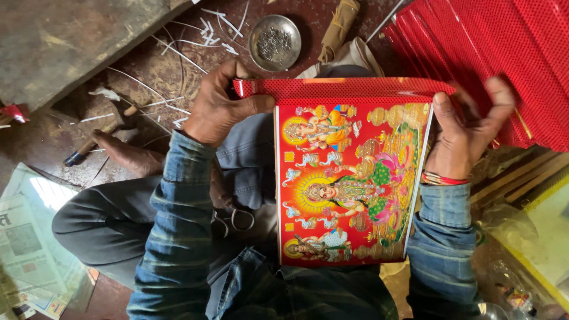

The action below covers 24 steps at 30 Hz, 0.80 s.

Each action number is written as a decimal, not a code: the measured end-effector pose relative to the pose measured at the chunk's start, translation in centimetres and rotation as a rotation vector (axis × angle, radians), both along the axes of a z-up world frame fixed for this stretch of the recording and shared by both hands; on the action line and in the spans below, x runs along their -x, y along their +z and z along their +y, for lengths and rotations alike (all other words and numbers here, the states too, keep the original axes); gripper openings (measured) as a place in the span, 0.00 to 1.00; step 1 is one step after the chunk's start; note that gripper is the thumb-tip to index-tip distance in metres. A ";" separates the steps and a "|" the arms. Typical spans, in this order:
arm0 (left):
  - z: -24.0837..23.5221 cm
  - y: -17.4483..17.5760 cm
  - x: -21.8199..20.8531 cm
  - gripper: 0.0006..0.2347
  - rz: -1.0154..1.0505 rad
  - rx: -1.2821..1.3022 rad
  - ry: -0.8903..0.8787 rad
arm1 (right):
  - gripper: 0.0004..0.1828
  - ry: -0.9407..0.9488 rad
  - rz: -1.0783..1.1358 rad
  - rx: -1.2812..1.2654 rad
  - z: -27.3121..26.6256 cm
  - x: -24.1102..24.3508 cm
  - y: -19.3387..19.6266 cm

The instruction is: The person sits on the floor and frames printed pictures of Hindu deities by attaching red mesh borders. Using shears, the person cuts strips of red mesh, folds them over the edges of the picture, and secures them with staples from a handheld stapler. The person repeats this process for multiple pictures, handling each one individually.

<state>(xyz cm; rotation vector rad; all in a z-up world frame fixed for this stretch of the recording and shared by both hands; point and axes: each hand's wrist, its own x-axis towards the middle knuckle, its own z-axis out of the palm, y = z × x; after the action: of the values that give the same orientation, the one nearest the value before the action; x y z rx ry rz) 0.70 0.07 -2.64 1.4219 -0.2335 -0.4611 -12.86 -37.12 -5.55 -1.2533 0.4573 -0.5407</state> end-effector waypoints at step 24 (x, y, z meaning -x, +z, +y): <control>1.1 -0.9 0.5 0.14 0.091 0.134 0.022 | 0.06 0.218 0.147 -0.021 -1.3 -3.0 1.8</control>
<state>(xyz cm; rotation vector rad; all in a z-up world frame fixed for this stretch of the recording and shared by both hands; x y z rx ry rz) 0.23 1.12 -3.51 1.2687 -0.1718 -0.4823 -9.89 -38.44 -3.75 -1.3094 0.4417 -0.2596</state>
